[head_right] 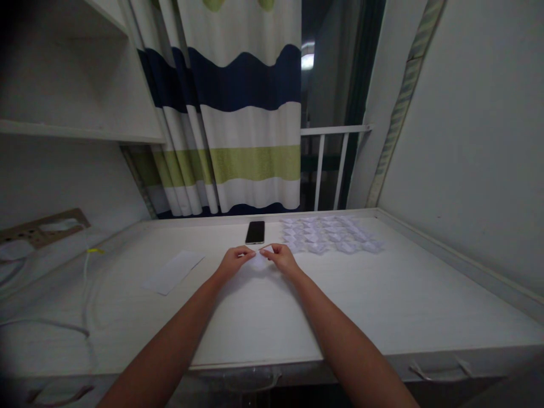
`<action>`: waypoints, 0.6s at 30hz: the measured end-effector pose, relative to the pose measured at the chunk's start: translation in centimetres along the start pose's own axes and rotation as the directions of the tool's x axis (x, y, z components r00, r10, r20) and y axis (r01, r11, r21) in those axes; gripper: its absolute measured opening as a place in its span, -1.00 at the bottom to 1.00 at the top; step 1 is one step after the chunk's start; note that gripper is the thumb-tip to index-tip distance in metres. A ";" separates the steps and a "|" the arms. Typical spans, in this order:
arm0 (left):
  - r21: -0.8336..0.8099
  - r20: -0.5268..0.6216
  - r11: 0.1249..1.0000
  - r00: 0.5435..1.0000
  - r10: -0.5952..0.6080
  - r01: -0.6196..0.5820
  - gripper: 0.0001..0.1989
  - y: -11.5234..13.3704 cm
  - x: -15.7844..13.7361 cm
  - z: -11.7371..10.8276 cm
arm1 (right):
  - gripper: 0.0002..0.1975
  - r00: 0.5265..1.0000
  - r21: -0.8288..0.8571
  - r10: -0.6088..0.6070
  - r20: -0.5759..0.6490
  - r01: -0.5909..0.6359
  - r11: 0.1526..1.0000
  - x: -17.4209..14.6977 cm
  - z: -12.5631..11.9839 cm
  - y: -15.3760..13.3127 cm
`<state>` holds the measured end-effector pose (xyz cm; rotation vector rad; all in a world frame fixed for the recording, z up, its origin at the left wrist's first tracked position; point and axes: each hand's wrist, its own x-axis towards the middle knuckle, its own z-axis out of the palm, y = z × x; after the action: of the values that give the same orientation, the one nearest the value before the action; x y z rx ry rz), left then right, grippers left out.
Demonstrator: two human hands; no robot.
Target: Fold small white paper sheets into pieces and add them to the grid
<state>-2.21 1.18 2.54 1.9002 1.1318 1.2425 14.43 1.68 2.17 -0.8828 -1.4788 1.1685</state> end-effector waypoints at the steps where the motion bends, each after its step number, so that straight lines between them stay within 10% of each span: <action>1: 0.003 0.005 1.000 1.000 0.005 -0.005 -0.79 0.0 0.0 0.0 | -0.75 1.000 -0.010 -0.008 0.001 0.008 1.000 0.0 0.0 0.1; 18: -0.038 -0.008 0.999 0.999 0.031 -0.032 -0.79 0.3 -0.3 0.6 | -0.85 0.998 0.081 0.062 -0.027 -0.059 0.995 -0.4 0.7 -0.1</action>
<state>-1.61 0.77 2.45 1.8932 1.0784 1.2807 13.81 1.14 2.16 -0.8918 -1.3799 1.2453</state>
